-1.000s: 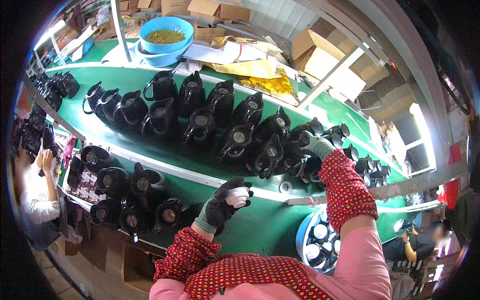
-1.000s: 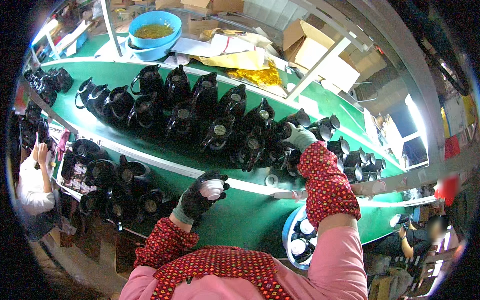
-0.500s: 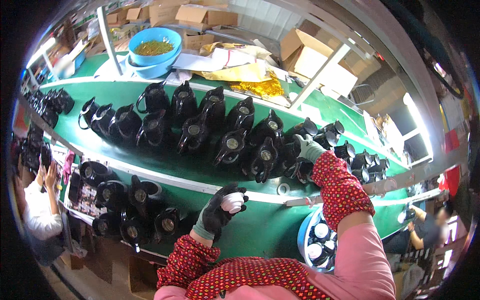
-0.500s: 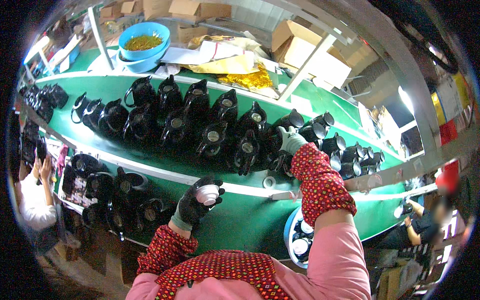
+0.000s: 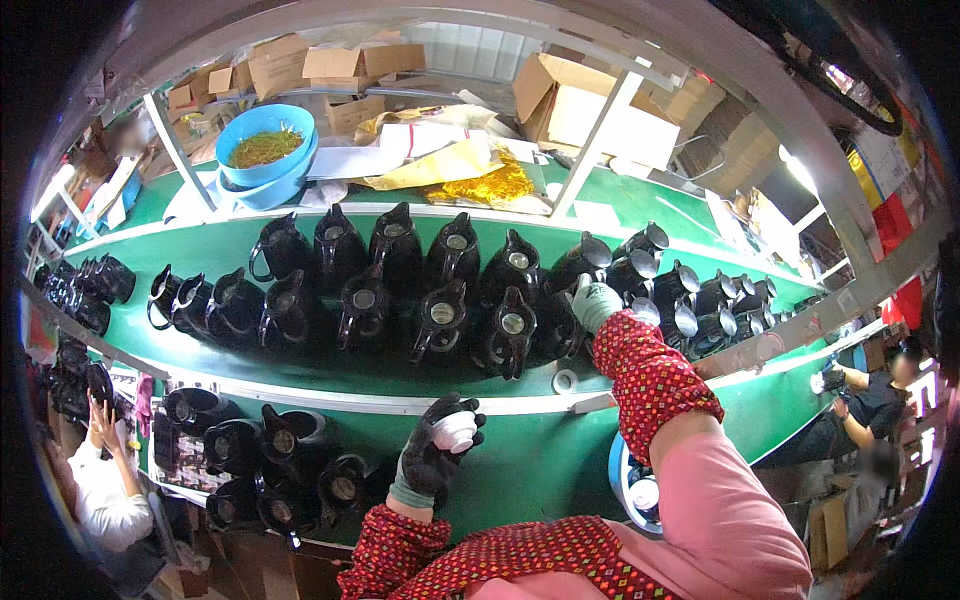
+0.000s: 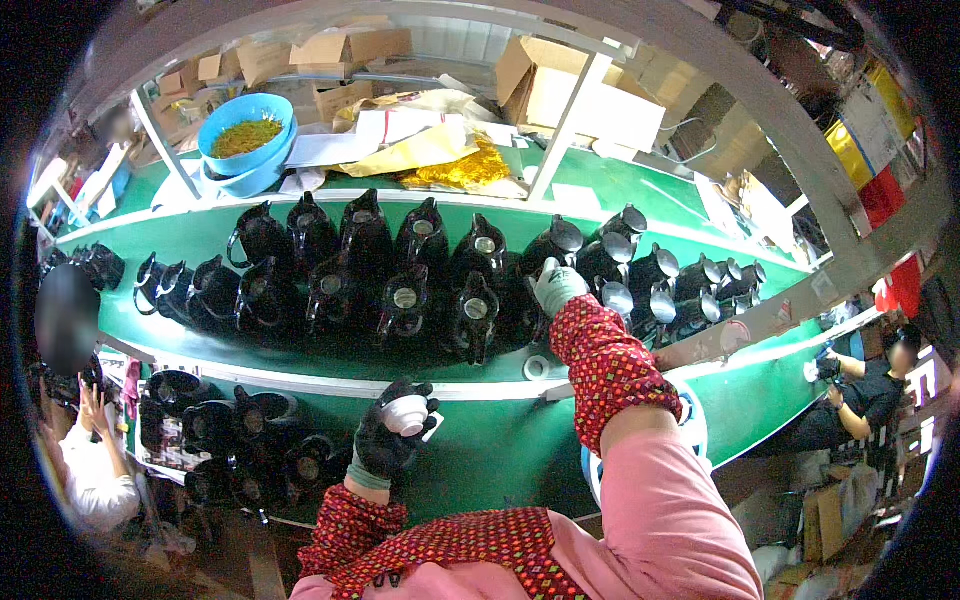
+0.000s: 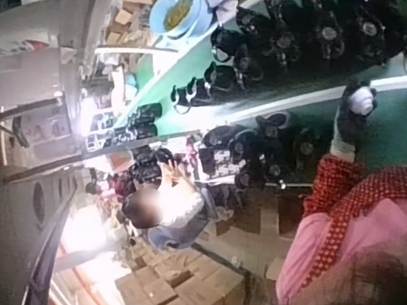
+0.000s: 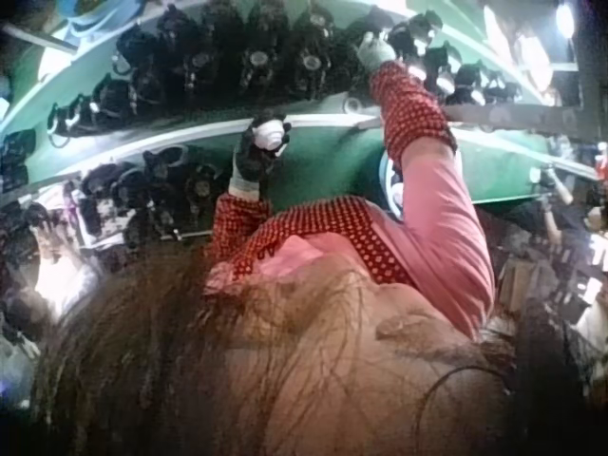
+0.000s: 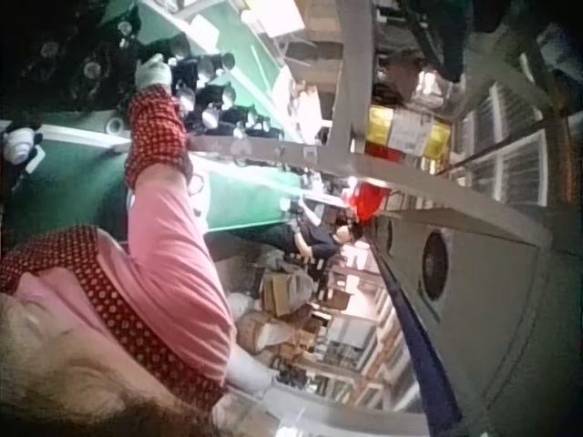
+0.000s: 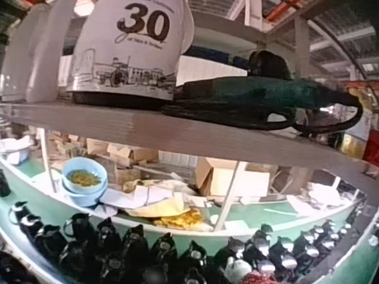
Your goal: The person repeatedly picks up black kettles from a green conveyor belt, places white lids on them, and returns them to the belt. The person wears gloves and a patterned apron while working in a factory setting with other workers visible in the background.
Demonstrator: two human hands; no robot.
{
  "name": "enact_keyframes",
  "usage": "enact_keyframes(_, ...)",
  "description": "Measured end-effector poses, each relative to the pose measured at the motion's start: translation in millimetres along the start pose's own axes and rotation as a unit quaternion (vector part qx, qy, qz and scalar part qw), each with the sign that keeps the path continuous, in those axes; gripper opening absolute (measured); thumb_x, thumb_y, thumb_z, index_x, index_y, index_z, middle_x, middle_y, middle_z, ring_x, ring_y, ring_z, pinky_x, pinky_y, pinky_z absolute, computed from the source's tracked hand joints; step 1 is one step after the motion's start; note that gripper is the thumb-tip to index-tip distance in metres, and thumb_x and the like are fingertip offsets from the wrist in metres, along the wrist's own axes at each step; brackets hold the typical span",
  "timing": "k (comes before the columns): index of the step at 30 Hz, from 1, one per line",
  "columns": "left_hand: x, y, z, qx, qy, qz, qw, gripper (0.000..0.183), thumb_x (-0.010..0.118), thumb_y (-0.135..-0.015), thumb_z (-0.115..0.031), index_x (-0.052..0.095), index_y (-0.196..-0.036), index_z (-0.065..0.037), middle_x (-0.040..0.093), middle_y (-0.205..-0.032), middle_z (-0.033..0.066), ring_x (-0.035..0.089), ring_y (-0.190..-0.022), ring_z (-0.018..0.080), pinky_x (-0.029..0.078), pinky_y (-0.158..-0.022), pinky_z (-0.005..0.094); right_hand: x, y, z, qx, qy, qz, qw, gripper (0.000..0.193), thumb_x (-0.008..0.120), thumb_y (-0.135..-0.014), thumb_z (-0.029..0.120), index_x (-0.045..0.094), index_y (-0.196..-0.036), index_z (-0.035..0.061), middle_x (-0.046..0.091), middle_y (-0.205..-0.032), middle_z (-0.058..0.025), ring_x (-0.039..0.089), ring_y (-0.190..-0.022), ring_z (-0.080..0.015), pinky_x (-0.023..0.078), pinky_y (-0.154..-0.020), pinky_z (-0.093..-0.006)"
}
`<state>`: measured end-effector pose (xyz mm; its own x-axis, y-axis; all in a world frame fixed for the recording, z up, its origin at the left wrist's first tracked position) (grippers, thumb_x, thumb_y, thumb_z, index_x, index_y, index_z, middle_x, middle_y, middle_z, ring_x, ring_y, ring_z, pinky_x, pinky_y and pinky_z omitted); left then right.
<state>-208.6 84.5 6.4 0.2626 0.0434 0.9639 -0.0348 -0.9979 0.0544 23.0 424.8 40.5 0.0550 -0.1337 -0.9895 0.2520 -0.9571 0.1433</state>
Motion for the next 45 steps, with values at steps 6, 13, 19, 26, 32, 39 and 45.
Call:
enact_keyframes(6,-1,5,2,0.034,-0.013,0.029,0.999,0.064,0.059,-0.098,-0.038,0.041,-0.148,-0.003,0.046,-0.148,0.0240,0.051,-0.130,0.0406,0.049,-0.105,0.0495,-5,1,18,0.082,-0.024,-0.026,0.996,0.063,0.048,-0.098,0.055,0.050,-0.128,0.0002,0.065,-0.119,-0.0288,0.069,-0.101,-0.0404,0.054,-0.089,-0.0498)
enact_keyframes(13,-9,-8,7,0.073,-0.219,-0.026,0.973,0.090,0.077,-0.085,-0.009,0.023,-0.157,-0.013,0.056,-0.137,0.0172,0.056,-0.128,0.0334,0.052,-0.103,0.0491,-28,11,36,-0.011,0.127,-0.022,0.992,0.077,0.056,-0.093,0.060,0.044,-0.140,-0.0005,0.054,-0.139,-0.0269,0.059,-0.123,-0.0390,0.051,-0.094,-0.0487)
enact_keyframes(19,72,-3,-13,0.237,-0.589,-0.043,0.772,0.121,0.090,-0.069,-0.015,0.009,-0.159,-0.004,0.047,-0.144,0.0231,0.053,-0.131,0.0335,0.051,-0.101,0.0459,-81,150,154,-0.423,-0.311,0.225,0.821,0.075,0.068,-0.088,0.052,0.047,-0.138,-0.0001,0.061,-0.126,-0.0239,0.062,-0.116,-0.0363,0.051,-0.096,-0.0474)
enact_keyframes(26,89,1,-7,0.289,-0.767,-0.013,0.573,0.126,0.089,-0.068,-0.036,0.009,-0.154,0.010,0.020,-0.158,0.0328,0.027,-0.143,0.0492,0.029,-0.118,0.0523,-59,201,135,-0.401,-0.250,0.240,0.848,0.081,0.058,-0.098,0.043,0.019,-0.157,0.0036,0.050,-0.133,-0.0309,0.060,-0.113,-0.0442,0.049,-0.100,-0.0485)
enact_keyframes(32,69,31,-13,0.239,-0.822,-0.060,0.514,0.100,0.081,-0.078,-0.042,0.030,-0.154,-0.002,0.028,-0.156,0.0281,0.032,-0.141,0.0470,0.033,-0.114,0.0541,-63,132,103,-0.377,-0.191,-0.010,0.906,0.054,0.054,-0.100,0.034,0.042,-0.145,0.0059,0.053,-0.130,-0.0250,0.061,-0.110,-0.0433,0.053,-0.093,-0.0468)
enact_keyframes(39,25,74,1,0.135,-0.910,-0.127,0.370,0.083,0.078,-0.076,-0.044,0.045,-0.147,-0.014,0.040,-0.146,0.0233,0.034,-0.138,0.0429,0.027,-0.112,0.0610,-8,44,73,-0.221,-0.181,-0.021,0.958,0.071,0.068,-0.090,0.039,0.038,-0.150,0.0155,0.048,-0.135,-0.0299,0.056,-0.116,-0.0485,0.050,-0.098,-0.0505)
enact_keyframes(45,21,69,3,0.101,-0.905,-0.119,0.395,0.074,0.075,-0.080,-0.044,0.050,-0.140,-0.009,0.047,-0.142,0.0218,0.041,-0.133,0.0411,0.030,-0.112,0.0571,-28,40,82,-0.312,-0.074,0.059,0.945,0.074,0.078,-0.076,0.025,0.049,-0.143,0.0222,0.047,-0.136,-0.0257,0.050,-0.124,-0.0469,0.044,-0.105,-0.0530)
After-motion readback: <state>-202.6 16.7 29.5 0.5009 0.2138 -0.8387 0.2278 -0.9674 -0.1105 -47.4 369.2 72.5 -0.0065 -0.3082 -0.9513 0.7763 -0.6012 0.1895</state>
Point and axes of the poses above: each hand's wrist, its own y-axis away from the middle knuckle, its own x-axis out of the palm, z = x × y, the point moved 2 cm from there along -y, towards the middle knuckle
